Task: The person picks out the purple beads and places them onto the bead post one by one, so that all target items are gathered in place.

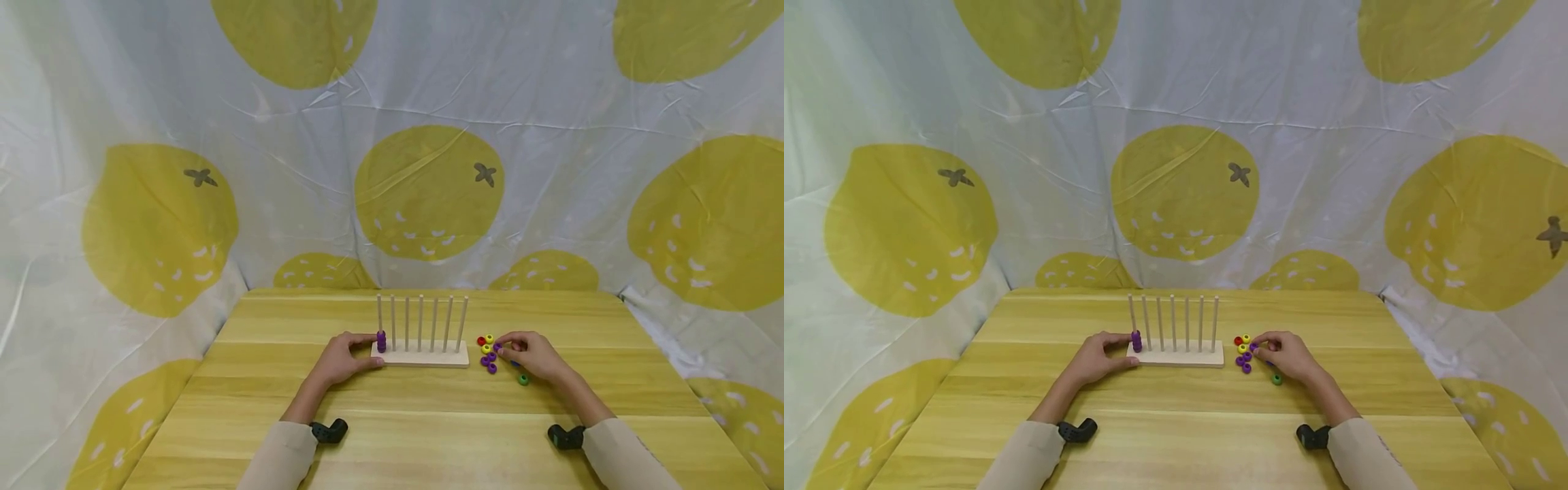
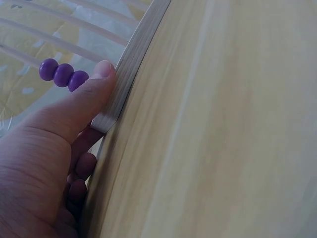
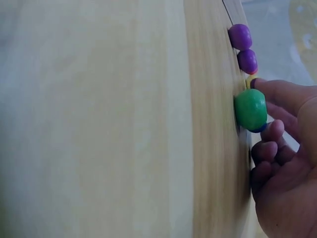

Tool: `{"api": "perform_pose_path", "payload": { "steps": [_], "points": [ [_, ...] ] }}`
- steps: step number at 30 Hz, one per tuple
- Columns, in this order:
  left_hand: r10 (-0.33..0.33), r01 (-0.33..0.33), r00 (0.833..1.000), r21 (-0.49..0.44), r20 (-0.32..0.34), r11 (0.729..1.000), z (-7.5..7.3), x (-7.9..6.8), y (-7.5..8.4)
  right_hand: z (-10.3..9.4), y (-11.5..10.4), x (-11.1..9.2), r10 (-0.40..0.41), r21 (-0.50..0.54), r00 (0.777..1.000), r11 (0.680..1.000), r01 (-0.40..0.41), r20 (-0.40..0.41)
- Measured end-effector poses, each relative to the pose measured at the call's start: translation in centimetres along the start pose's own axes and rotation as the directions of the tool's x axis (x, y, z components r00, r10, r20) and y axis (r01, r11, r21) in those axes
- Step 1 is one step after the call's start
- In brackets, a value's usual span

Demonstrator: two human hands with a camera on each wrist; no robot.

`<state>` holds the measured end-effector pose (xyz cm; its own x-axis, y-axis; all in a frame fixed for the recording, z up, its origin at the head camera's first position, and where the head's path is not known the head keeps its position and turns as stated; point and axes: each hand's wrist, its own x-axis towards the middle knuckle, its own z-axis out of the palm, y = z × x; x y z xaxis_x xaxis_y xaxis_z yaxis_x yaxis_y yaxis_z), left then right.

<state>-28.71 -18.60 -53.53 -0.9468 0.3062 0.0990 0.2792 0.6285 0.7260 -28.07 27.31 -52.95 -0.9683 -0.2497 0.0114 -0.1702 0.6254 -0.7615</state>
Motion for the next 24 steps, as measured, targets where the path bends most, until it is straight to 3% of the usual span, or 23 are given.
{"api": "perform_pose_path", "payload": {
  "steps": [11,24],
  "points": [
    [-0.010,0.010,1.000,-0.005,-0.005,1.000,0.2,0.1,0.0,-1.6,-1.5,-0.4,-0.014,-0.011,0.999,1.000,0.013,-0.042],
    [-0.015,0.015,1.000,-0.005,-0.008,1.000,0.1,0.0,0.0,-4.5,-6.4,0.0,-0.109,-0.018,0.992,0.994,0.108,-0.069]
  ]
}}
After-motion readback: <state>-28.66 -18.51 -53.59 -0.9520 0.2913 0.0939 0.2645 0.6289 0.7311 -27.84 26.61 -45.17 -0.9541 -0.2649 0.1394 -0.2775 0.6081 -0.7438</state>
